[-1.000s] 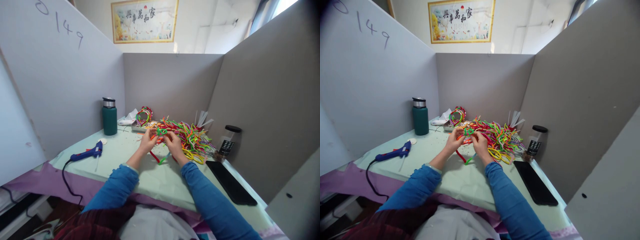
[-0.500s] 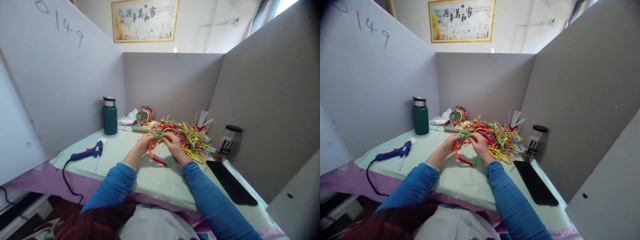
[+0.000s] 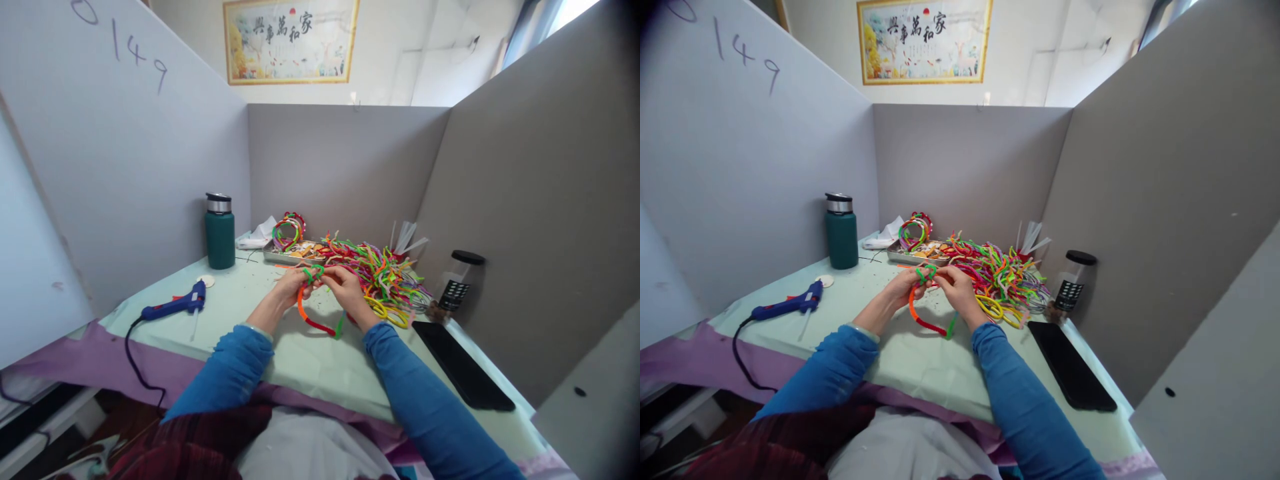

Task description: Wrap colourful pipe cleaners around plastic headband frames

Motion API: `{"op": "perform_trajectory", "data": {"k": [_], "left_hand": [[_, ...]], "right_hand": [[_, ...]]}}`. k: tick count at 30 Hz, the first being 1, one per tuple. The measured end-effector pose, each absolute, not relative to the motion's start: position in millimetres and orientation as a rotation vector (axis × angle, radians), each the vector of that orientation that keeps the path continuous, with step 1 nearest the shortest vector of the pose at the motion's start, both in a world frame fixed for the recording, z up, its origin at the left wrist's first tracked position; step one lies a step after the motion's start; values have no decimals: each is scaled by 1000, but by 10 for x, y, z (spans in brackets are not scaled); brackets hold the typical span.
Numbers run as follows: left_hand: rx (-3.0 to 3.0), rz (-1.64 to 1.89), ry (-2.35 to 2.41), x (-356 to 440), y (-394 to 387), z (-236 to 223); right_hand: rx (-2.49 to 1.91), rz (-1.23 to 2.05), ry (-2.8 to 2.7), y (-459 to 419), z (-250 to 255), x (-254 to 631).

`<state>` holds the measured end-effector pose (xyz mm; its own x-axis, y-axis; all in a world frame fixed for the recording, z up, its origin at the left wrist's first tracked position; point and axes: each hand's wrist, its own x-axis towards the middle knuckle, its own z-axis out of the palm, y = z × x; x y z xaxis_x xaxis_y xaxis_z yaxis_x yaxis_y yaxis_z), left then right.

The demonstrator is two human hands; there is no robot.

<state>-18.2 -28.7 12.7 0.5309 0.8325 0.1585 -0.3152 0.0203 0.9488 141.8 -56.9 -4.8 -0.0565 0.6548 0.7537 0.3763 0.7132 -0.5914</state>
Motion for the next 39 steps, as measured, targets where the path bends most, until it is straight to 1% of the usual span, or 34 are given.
{"op": "perform_trajectory", "data": {"k": [3, 9, 13, 16, 18, 22, 27, 29, 32, 34, 39], "left_hand": [[1263, 985, 501, -162, -304, 137], [1255, 945, 476, -206, -299, 133], [1274, 953, 404, -238, -295, 128], [1289, 1065, 469, -214, -253, 102], [1295, 1198, 527, -180, -212, 78], [1377, 1549, 695, -130, -151, 51], [1733, 1871, 987, -143, -186, 45], [1822, 1837, 957, -131, -212, 35], [1813, 1523, 766, -77, -236, 19], [1694, 1384, 619, -43, -242, 17], [1313, 1329, 522, -67, -224, 34]], "right_hand": [[-849, 395, -1587, -531, -61, 1429], [-856, 494, -1490, -519, -33, 1442], [-823, 805, -1448, -573, 17, 1472], [-795, 1000, -1449, -608, 50, 1504], [-776, 1011, -1421, -611, 66, 1511], [-763, 767, -1274, -587, 75, 1464], [-781, 526, -1217, -538, 52, 1368], [-785, 446, -1216, -520, 36, 1358], [-800, 321, -1300, -516, 7, 1353], [-825, 225, -1439, -532, -23, 1329], [-901, -122, -1857, -596, -115, 1174]]}}
